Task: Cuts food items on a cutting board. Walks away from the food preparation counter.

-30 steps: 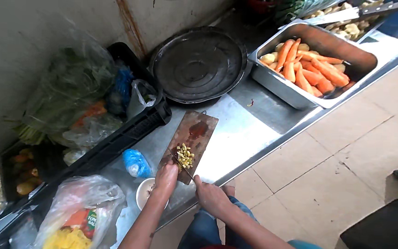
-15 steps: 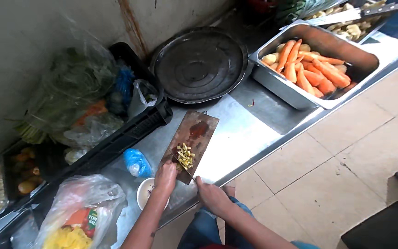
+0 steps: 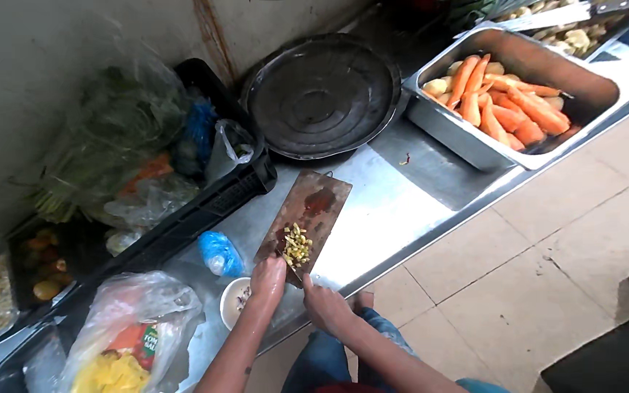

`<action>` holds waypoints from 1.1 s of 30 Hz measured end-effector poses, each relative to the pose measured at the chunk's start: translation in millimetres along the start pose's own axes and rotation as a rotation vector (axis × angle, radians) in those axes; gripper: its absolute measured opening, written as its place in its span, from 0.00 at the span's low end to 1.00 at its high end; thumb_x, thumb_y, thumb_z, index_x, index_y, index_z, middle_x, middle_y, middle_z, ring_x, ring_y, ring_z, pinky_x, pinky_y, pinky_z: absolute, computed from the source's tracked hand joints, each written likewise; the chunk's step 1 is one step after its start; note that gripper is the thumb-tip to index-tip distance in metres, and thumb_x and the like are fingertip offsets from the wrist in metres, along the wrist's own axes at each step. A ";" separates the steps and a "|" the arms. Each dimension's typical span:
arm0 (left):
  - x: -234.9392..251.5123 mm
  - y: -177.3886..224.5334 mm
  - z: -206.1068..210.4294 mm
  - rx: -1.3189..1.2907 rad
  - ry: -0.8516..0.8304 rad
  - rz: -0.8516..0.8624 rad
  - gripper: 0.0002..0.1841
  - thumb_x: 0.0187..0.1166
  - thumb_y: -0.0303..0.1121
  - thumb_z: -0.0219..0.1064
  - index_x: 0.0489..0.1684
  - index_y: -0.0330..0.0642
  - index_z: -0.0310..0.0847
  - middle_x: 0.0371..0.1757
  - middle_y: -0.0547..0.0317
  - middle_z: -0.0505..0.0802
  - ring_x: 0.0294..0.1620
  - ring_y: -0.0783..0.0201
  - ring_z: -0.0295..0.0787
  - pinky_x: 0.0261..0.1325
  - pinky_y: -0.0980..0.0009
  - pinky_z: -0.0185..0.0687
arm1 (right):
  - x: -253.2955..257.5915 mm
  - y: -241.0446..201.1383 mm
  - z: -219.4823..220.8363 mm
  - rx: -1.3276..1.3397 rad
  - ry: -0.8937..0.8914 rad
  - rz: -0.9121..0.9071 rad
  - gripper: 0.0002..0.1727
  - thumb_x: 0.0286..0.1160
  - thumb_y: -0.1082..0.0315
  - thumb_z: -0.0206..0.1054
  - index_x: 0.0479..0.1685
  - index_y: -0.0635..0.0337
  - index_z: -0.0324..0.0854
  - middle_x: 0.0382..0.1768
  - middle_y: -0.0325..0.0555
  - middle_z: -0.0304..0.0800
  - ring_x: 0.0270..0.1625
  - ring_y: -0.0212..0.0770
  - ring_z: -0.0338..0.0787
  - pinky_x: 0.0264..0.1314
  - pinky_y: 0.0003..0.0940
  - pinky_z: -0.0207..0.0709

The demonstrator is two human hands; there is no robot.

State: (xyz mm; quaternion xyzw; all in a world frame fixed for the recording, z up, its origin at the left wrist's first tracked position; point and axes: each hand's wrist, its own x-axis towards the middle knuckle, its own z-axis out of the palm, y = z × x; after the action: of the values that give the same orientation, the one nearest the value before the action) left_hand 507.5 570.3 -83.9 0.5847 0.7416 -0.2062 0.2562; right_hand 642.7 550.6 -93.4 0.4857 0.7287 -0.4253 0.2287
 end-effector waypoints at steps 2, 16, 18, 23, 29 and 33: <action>2.4 -8.0 3.5 -0.019 0.043 0.021 0.10 0.81 0.27 0.66 0.55 0.35 0.87 0.61 0.42 0.89 0.57 0.43 0.90 0.57 0.49 0.87 | 6.9 -2.4 -1.6 0.009 0.012 -0.006 0.24 0.89 0.70 0.47 0.82 0.59 0.57 0.55 0.65 0.89 0.61 0.65 0.91 0.60 0.60 0.83; 7.6 -15.5 0.6 -0.145 0.069 0.035 0.19 0.79 0.39 0.73 0.60 0.37 0.86 0.64 0.44 0.88 0.63 0.45 0.88 0.64 0.49 0.85 | -2.3 17.8 -21.3 0.022 0.045 -0.068 0.20 0.91 0.64 0.48 0.76 0.58 0.62 0.52 0.63 0.89 0.59 0.64 0.92 0.60 0.61 0.83; 6.3 -16.8 2.8 -0.135 0.059 0.028 0.16 0.81 0.38 0.70 0.59 0.37 0.86 0.64 0.44 0.88 0.62 0.44 0.88 0.64 0.48 0.85 | -8.5 15.2 -21.2 0.015 0.018 -0.065 0.20 0.91 0.64 0.47 0.77 0.58 0.61 0.53 0.63 0.89 0.60 0.65 0.91 0.61 0.61 0.83; 9.0 -13.0 7.7 -0.091 0.093 0.029 0.09 0.82 0.27 0.65 0.53 0.36 0.87 0.57 0.42 0.90 0.58 0.42 0.90 0.58 0.47 0.87 | -7.9 13.3 -15.2 -0.028 -0.004 -0.044 0.21 0.92 0.65 0.46 0.79 0.58 0.60 0.54 0.64 0.89 0.59 0.66 0.91 0.59 0.62 0.83; 10.8 -16.3 5.7 -0.099 0.069 0.005 0.10 0.84 0.29 0.63 0.55 0.37 0.87 0.58 0.43 0.91 0.60 0.44 0.90 0.61 0.48 0.85 | 10.1 4.3 -10.4 -0.019 0.015 -0.053 0.23 0.90 0.69 0.47 0.82 0.60 0.58 0.55 0.66 0.88 0.61 0.66 0.90 0.60 0.61 0.83; 15.7 -28.1 8.8 -0.148 0.126 0.045 0.10 0.84 0.33 0.65 0.50 0.39 0.90 0.55 0.45 0.92 0.59 0.45 0.90 0.62 0.48 0.85 | 14.6 14.6 -24.4 0.053 -0.018 -0.094 0.22 0.92 0.63 0.49 0.80 0.57 0.59 0.53 0.64 0.89 0.61 0.64 0.91 0.63 0.60 0.82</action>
State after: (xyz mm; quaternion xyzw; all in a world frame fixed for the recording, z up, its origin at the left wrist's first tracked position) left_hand 478.5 570.4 -100.4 0.5924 0.7562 -0.1080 0.2560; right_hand 651.6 581.1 -97.1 0.4531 0.7370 -0.4589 0.2022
